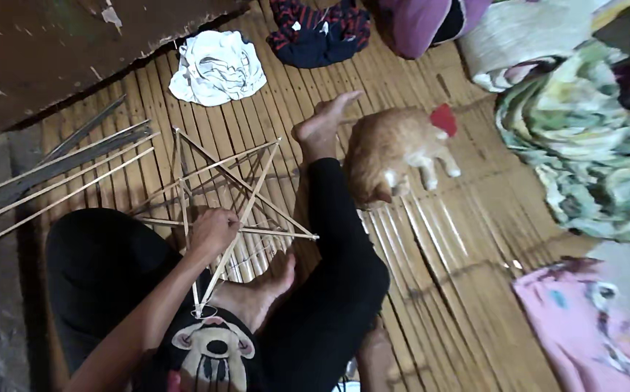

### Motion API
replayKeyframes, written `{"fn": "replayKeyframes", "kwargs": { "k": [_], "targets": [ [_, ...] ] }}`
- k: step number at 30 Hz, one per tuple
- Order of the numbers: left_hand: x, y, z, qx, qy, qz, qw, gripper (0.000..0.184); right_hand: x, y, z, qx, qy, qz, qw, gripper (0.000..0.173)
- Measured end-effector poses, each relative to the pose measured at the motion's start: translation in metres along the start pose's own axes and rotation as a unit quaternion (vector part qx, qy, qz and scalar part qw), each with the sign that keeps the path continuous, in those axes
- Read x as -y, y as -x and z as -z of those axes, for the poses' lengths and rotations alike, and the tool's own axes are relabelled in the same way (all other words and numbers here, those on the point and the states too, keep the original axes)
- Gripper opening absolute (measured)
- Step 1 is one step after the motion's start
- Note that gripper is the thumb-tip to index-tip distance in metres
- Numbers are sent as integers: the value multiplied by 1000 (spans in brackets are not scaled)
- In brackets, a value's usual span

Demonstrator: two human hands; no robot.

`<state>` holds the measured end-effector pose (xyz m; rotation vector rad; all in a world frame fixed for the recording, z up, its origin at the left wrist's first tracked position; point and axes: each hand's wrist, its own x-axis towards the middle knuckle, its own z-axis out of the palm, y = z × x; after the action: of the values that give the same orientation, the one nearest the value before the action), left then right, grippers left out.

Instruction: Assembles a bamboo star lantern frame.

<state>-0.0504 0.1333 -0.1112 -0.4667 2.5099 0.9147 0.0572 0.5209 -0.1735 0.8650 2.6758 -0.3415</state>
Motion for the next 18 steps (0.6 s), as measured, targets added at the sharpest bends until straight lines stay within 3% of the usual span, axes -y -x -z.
{"fn": "replayKeyframes", "kwargs": {
  "k": [2, 5, 8, 10, 12, 14, 16, 18],
  "targets": [
    [2, 3, -3, -23, 11, 3, 1000, 18, 5, -3, 17, -5, -29, 17, 999, 43],
    [5, 7, -8, -28, 37, 5, 999, 18, 27, 4, 49, -93, -92, 85, 988, 39],
    [8, 7, -8, -40, 48, -1, 998, 17, 69, 21, 77, -166, -147, 196, 955, 32],
    [9, 7, -7, -51, 55, -9, 997, 16, 103, 35, 84, -157, -169, 278, 932, 31],
    [11, 9, -8, -63, 71, -25, 995, 15, 141, 51, 77, -70, -177, 336, 923, 27],
    [17, 10, -7, -63, 70, -58, 994, 15, 177, 62, 54, 101, -167, 349, 917, 27],
    [23, 10, -4, -27, 18, -90, 995, 22, 209, 64, 18, 297, -136, 312, 892, 42],
    [25, 8, 3, 33, -70, -101, 992, 29, 230, 62, -24, 398, -146, 247, 872, 63]
  ]
}}
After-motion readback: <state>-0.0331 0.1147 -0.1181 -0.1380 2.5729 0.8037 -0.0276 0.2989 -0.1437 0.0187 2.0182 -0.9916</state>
